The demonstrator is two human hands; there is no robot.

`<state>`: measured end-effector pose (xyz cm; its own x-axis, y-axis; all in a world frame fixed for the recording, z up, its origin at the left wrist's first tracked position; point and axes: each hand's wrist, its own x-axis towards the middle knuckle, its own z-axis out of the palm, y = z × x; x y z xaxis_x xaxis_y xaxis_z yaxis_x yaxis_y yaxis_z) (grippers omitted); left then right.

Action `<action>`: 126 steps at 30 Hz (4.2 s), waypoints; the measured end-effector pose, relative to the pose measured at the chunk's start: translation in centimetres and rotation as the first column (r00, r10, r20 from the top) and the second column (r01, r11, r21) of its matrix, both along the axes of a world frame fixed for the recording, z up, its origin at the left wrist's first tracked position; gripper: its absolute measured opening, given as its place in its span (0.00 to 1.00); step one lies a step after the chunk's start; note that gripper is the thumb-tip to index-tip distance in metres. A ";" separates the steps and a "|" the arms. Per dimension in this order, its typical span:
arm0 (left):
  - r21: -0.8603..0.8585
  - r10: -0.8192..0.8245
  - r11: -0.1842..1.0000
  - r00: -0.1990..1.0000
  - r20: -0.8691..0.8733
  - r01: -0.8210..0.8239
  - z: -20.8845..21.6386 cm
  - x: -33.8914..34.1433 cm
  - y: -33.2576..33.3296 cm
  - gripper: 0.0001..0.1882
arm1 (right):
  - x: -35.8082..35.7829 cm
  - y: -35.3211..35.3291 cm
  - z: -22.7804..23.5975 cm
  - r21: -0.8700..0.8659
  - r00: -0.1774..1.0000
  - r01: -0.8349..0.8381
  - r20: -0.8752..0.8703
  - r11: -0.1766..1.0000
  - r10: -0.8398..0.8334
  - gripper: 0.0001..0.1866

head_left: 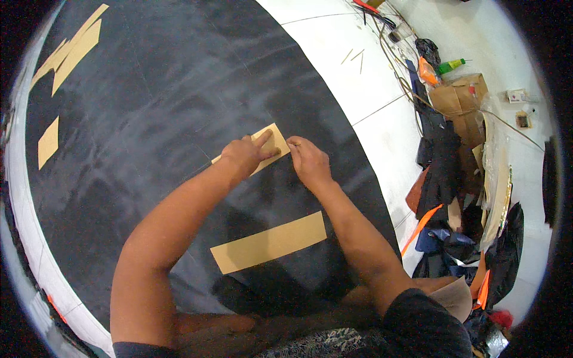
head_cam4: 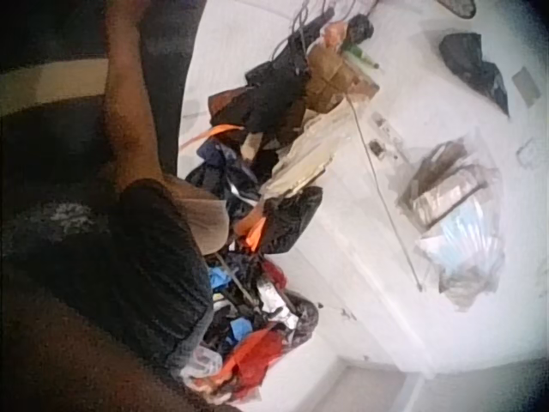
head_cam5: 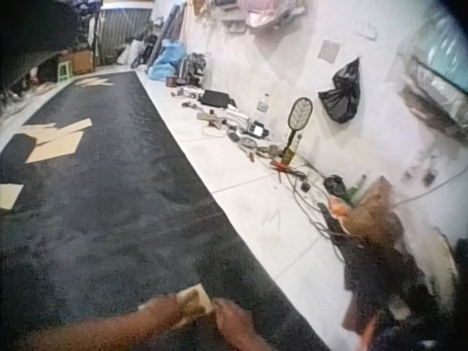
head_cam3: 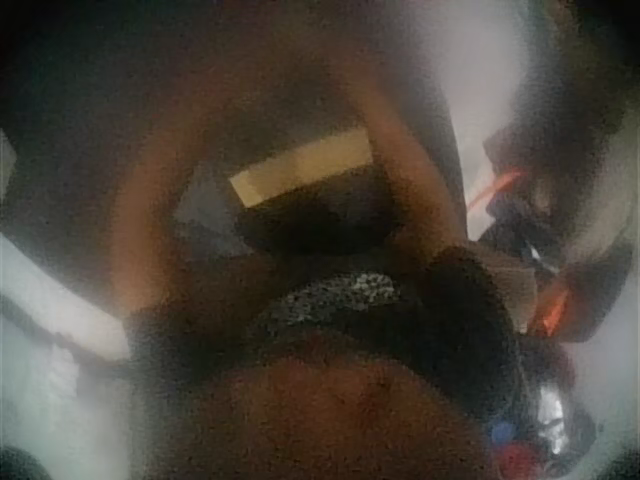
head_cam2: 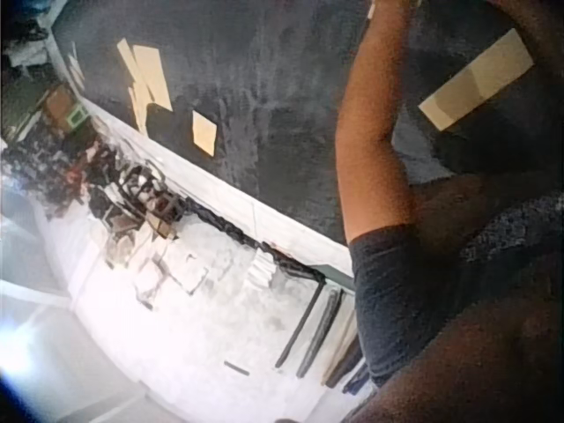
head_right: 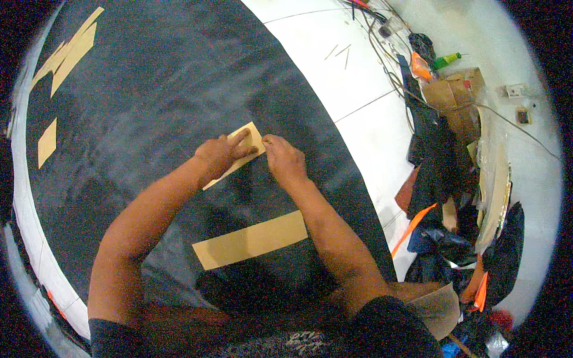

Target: The person places rectangular pieces of light-colored material onto a large black surface. They then use a small pointed tool to secure each piece by inserting pins into the corners and edges. The person repeats this process for multiple pieces, arranging them in a pattern on the floor.

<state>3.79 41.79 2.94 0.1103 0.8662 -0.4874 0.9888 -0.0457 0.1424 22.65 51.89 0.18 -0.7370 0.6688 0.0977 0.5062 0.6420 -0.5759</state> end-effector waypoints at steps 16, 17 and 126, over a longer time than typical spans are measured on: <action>-0.002 0.001 1.000 1.000 0.014 -0.001 -0.1 0.0 0.3 0.41 | -3.2 2.8 -0.2 -0.019 0.998 -0.053 0.028 0.998 0.054 0.15; 0.004 -0.005 1.000 1.000 0.030 0.005 -0.1 -0.1 0.3 0.41 | -2.8 2.7 -0.2 -0.013 0.998 -0.053 0.037 0.999 0.054 0.15; 0.521 0.685 0.426 0.640 0.349 -0.740 -4.4 8.3 3.0 0.26 | 5.1 11.5 -2.6 0.272 0.996 -0.069 0.069 0.960 0.052 0.19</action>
<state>12.11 44.83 -1.44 -0.6716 0.7328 0.1097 0.6961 0.5733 0.4323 27.78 63.44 -2.45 -0.7853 0.5768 0.2249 0.4904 0.8013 -0.3426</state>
